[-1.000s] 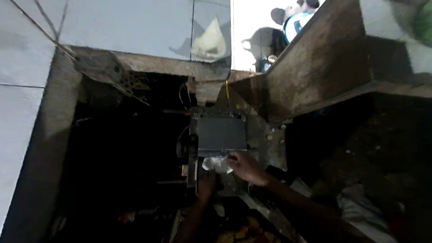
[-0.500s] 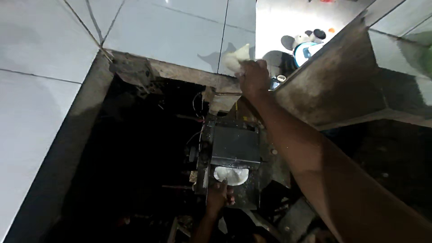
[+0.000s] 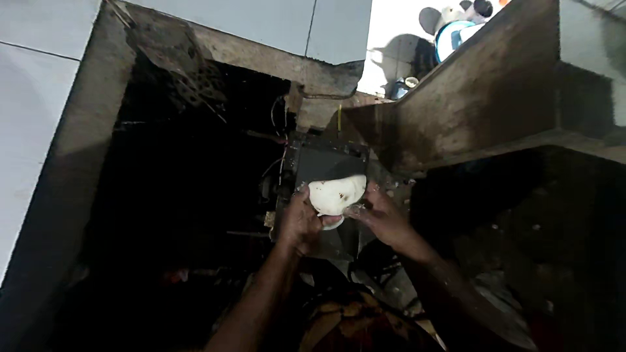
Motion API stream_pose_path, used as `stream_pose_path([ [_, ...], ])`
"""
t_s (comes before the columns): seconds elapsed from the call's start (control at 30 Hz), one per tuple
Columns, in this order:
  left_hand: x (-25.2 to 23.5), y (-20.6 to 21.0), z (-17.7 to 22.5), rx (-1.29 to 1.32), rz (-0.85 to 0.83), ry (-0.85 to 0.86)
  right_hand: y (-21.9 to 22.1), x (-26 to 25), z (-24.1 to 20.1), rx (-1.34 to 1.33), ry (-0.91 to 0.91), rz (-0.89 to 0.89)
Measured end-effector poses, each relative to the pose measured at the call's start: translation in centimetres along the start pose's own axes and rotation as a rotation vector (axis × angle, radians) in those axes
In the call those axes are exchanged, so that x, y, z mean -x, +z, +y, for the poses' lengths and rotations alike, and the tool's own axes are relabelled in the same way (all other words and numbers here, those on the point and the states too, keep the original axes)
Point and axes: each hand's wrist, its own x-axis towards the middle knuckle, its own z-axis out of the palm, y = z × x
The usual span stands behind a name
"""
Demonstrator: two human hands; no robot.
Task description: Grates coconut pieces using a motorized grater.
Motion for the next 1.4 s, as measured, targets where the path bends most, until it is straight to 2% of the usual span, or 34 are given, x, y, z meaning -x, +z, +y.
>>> stream_pose_path([
  [0.07,-0.1,-0.4,-1.1,-0.057,0.043,-0.017,-0.7,1.3,-0.5,0.325,0.038,0.057],
  [0.13,0.2,-0.4,-2.6,-0.090,0.061,-0.041,-1.2,2.5,0.0,0.447,0.100,0.052],
  [0.2,0.6,-0.3,-4.8,-0.107,0.096,-0.084,-1.4,3.7,0.8,0.345,0.196,0.033],
  [0.27,0.7,-0.6,-7.0,-0.104,0.097,-0.122,-1.3,4.4,2.2,0.096,0.277,0.098],
  [0.33,1.2,-1.0,-8.1,-0.139,0.125,-0.129,-1.0,5.3,4.4,-0.043,0.272,0.178],
  [0.4,2.0,-1.1,-7.7,-0.400,0.213,-0.105,-0.9,6.5,5.8,0.044,0.205,0.193],
  [0.47,2.9,-2.2,-7.7,-0.726,0.302,-0.096,-1.5,7.2,5.7,0.241,0.175,0.117],
  [0.5,3.2,-3.2,-7.8,-0.772,0.327,-0.149,-2.0,7.2,5.3,0.324,0.182,0.063],
  [0.63,1.5,-5.6,-9.6,-0.680,0.399,-0.363,-3.9,5.1,4.3,0.531,0.163,-0.131],
  [0.77,-0.5,-6.1,-9.2,-0.746,0.399,-0.349,-3.3,2.2,1.7,0.713,0.251,-0.251],
  [0.87,-1.0,-5.9,-8.8,-0.760,0.411,-0.353,-2.0,0.7,0.8,0.777,0.319,-0.271],
  [1.0,-1.4,-5.8,-9.0,-0.679,0.385,-0.395,-0.2,-1.5,1.2,0.889,0.372,-0.238],
  [1.13,-1.6,-6.6,-8.9,-0.630,0.234,-0.403,2.1,-2.7,1.7,0.958,0.374,-0.103],
  [1.23,-1.8,-7.2,-9.2,-0.614,0.186,-0.398,3.7,-3.1,2.1,0.998,0.431,-0.064],
  [1.33,-2.1,-7.4,-9.4,-0.656,0.184,-0.406,4.6,-3.0,2.7,1.037,0.513,-0.064],
  [1.4,-2.1,-7.2,-9.5,-0.680,0.206,-0.406,4.4,-1.8,4.2,1.056,0.440,-0.012],
])
